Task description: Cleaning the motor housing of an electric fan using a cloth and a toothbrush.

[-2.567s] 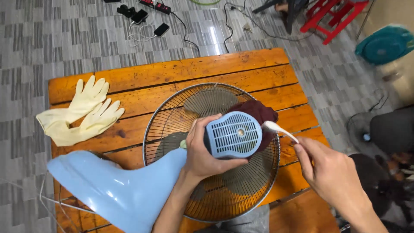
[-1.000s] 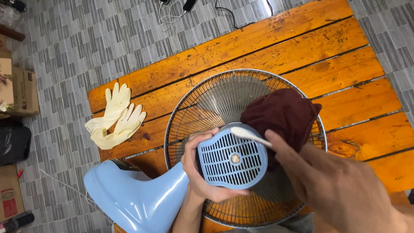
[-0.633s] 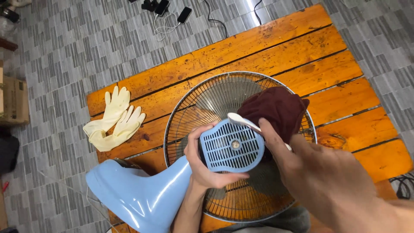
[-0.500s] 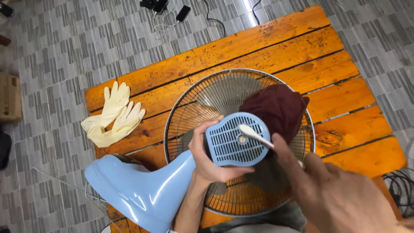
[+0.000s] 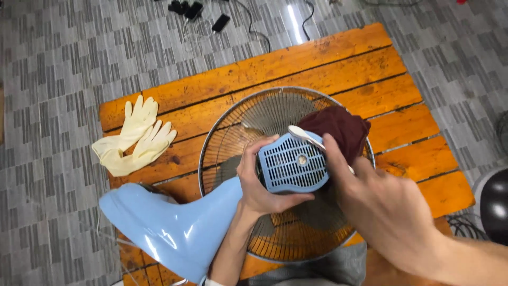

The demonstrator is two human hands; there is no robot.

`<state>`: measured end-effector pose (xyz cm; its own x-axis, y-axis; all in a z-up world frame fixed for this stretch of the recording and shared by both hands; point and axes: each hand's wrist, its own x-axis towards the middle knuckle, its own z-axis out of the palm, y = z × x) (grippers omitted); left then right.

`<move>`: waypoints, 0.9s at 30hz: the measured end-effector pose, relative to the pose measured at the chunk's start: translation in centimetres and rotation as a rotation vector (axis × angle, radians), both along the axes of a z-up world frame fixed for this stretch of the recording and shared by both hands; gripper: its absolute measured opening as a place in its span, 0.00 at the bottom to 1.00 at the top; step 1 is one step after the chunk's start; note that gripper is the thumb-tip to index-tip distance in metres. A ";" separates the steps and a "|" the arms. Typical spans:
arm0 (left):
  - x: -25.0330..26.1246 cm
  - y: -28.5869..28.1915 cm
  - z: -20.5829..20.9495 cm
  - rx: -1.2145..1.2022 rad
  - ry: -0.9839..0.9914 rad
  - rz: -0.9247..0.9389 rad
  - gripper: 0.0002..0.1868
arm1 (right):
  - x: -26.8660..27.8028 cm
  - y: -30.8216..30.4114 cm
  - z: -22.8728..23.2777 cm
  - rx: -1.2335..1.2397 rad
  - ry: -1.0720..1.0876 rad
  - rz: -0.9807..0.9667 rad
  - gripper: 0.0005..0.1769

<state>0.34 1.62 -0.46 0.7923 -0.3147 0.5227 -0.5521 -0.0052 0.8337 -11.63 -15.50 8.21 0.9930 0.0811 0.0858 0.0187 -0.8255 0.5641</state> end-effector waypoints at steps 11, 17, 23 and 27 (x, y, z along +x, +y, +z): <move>0.4 -0.1 -0.3 0.026 -0.036 0.015 0.52 | 1.4 0.5 0.5 0.126 0.019 -0.074 0.40; 0.3 0.2 -0.1 0.011 -0.033 -0.016 0.52 | -2.4 0.7 0.2 0.136 0.168 -0.133 0.50; 0.6 0.3 -0.1 0.016 -0.007 0.006 0.51 | 2.5 -0.2 0.1 0.309 0.176 -0.273 0.44; 0.8 0.0 -0.4 -0.023 -0.034 -0.001 0.50 | 2.2 -4.8 -0.7 0.706 -0.145 -0.279 0.25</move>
